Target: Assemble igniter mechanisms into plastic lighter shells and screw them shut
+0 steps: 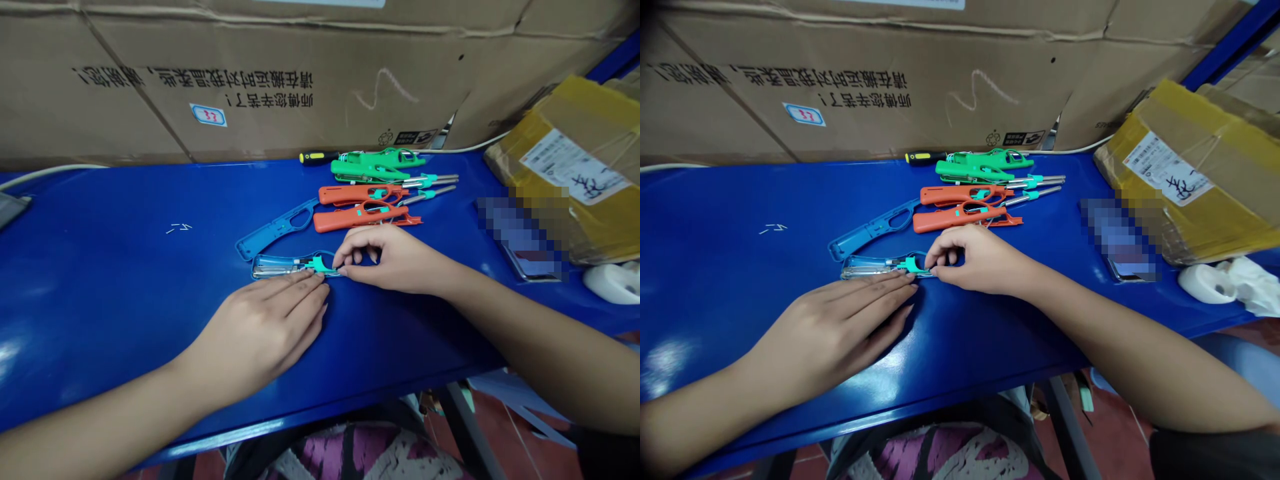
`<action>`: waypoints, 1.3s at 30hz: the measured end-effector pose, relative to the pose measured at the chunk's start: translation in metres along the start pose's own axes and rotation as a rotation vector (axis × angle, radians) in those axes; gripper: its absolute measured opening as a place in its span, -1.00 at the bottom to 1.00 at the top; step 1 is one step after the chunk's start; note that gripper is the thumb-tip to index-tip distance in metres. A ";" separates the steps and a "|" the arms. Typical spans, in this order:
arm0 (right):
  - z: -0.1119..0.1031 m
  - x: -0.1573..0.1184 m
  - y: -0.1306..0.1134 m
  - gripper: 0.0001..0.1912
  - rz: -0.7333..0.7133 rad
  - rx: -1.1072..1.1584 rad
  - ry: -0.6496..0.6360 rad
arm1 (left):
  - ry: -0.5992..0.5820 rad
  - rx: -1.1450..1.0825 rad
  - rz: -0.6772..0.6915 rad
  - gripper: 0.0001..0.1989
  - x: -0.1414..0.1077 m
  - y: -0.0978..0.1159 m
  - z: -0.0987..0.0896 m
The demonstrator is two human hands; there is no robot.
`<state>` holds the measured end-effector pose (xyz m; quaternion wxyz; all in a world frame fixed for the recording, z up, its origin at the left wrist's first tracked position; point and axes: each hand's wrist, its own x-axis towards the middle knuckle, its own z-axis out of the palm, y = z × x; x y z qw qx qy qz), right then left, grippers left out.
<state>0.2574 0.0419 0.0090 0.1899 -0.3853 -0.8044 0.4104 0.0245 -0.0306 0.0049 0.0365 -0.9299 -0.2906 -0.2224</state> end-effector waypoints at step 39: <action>0.012 0.000 0.001 -0.87 -0.076 -0.033 0.057 | -0.057 0.011 0.023 -0.78 0.000 -0.002 0.001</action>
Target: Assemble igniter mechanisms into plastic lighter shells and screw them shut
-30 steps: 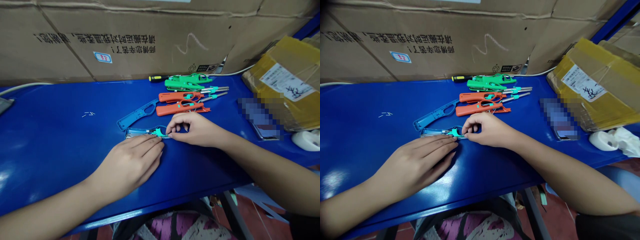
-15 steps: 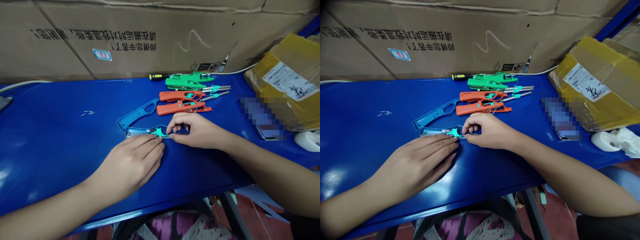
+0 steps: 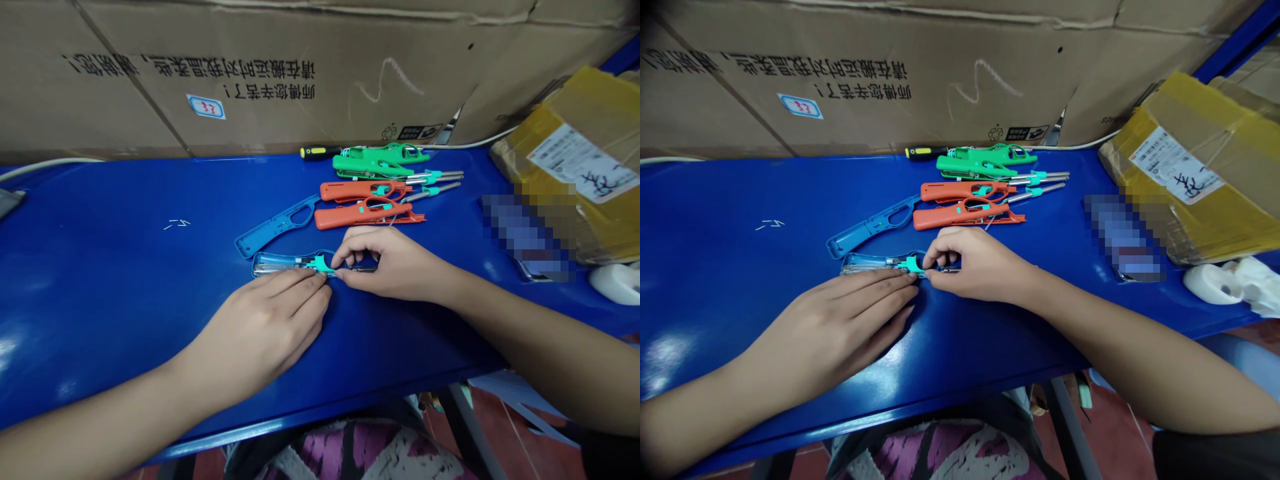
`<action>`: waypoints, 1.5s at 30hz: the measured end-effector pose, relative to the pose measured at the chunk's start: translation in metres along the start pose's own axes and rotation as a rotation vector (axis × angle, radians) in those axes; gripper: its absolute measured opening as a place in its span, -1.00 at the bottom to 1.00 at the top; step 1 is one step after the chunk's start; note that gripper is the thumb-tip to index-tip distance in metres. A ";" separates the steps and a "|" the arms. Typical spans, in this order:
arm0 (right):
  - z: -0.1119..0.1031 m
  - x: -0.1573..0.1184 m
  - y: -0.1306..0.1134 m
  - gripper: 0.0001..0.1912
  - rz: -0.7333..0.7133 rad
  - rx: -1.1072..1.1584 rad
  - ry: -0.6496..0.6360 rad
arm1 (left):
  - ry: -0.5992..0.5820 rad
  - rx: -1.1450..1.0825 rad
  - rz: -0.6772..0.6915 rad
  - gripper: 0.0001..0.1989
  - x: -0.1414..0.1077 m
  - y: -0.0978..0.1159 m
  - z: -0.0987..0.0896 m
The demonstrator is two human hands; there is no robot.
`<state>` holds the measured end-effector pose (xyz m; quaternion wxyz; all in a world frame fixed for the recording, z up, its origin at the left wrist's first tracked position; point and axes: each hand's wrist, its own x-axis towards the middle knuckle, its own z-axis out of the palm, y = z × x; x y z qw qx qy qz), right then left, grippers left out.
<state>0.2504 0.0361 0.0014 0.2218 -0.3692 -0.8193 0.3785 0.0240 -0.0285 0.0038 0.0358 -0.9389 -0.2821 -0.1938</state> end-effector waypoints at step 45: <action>-0.016 -0.001 -0.002 -0.80 -0.068 -0.053 -0.112 | 0.001 -0.282 -0.209 -0.79 0.002 -0.009 -0.005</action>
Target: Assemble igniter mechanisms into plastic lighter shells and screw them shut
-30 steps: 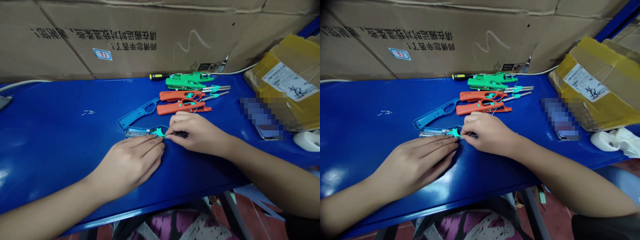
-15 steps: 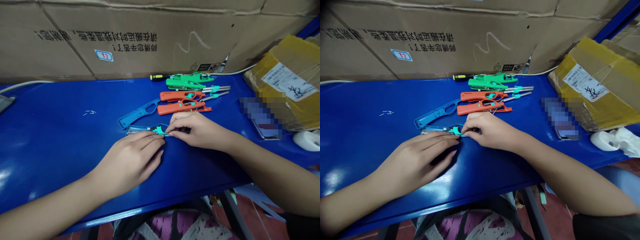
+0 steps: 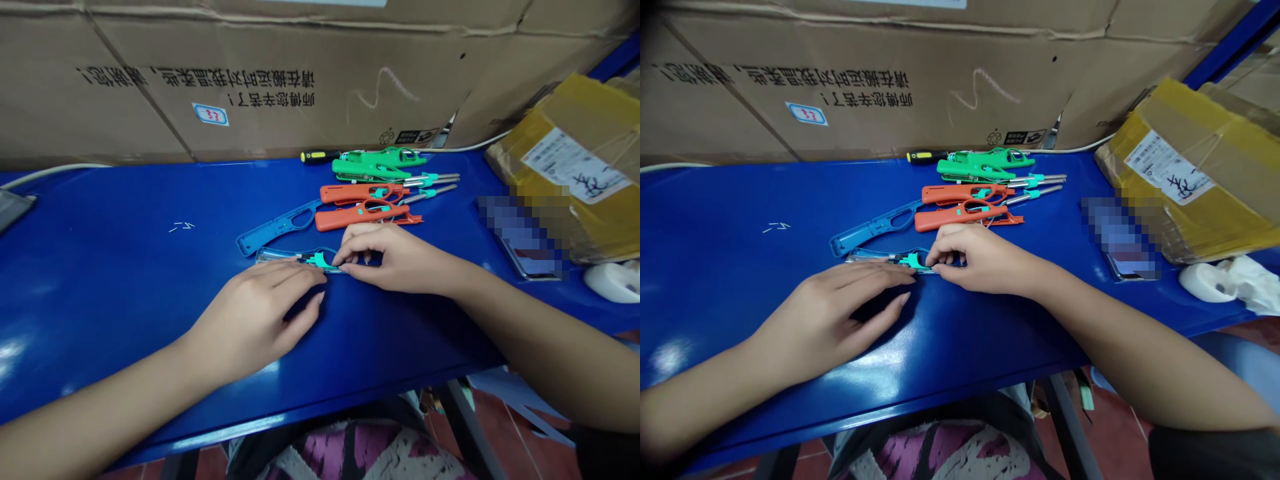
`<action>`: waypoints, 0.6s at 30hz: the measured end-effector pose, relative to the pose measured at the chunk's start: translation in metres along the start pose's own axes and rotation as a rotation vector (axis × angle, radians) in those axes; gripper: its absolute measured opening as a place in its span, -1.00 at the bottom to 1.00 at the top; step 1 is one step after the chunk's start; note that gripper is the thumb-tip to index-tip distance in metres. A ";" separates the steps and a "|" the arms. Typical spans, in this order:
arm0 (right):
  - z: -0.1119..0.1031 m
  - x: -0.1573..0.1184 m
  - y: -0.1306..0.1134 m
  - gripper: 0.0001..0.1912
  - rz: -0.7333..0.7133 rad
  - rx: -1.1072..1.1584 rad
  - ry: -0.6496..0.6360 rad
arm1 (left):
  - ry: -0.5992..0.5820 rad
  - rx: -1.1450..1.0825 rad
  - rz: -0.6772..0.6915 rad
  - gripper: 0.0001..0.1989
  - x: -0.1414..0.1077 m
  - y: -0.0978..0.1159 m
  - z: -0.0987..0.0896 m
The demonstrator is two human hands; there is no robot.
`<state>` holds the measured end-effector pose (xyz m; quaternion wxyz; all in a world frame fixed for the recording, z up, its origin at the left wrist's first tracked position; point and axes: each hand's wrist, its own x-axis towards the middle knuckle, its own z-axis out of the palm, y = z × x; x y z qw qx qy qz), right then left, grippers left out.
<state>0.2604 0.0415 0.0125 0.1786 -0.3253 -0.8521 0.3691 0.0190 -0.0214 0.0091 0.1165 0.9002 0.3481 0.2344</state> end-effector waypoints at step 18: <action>0.009 0.000 -0.001 -0.68 -0.075 -0.091 0.124 | -0.148 0.229 -0.199 -0.75 0.001 -0.023 -0.030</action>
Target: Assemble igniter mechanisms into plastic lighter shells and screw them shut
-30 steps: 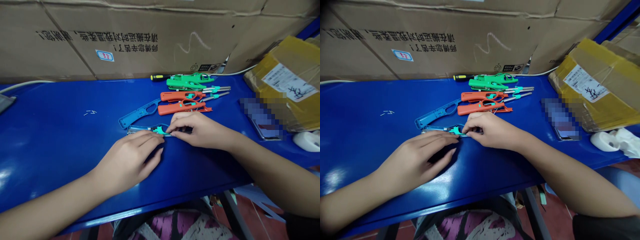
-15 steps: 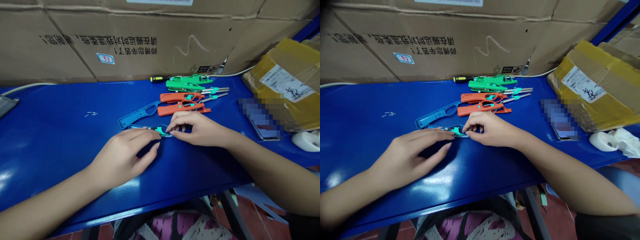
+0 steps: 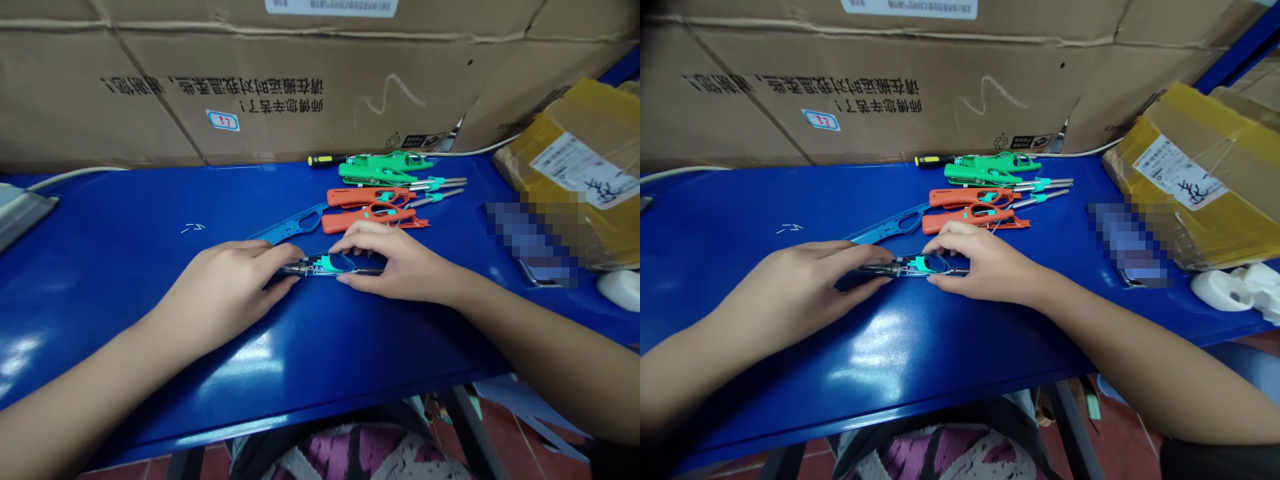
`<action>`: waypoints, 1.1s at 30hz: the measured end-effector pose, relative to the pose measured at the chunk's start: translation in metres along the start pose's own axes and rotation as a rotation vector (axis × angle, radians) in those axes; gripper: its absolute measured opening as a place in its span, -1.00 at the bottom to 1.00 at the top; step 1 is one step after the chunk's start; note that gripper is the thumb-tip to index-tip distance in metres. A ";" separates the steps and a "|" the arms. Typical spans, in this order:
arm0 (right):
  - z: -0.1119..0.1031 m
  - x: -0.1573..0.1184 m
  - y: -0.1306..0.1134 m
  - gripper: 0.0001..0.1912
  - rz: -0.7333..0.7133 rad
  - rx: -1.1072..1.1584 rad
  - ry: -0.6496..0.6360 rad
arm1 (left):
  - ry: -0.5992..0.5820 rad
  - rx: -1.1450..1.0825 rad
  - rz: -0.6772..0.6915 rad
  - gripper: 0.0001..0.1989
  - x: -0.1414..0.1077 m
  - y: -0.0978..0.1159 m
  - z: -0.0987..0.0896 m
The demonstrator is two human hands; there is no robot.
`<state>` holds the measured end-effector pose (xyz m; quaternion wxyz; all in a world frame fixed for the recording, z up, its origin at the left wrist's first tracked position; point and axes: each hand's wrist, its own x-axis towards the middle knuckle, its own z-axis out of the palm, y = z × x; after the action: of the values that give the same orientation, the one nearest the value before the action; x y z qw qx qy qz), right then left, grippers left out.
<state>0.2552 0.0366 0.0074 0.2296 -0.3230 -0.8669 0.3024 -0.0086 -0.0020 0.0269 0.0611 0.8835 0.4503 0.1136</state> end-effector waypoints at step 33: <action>0.005 -0.003 0.006 -0.67 -0.025 -0.075 -0.040 | -0.052 -0.637 -0.235 -0.80 0.016 -0.019 0.005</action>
<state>0.2565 0.0363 -0.0006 0.2035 -0.3144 -0.8861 0.2731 -0.0129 0.0221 0.0200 0.3581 0.7647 0.4892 0.2182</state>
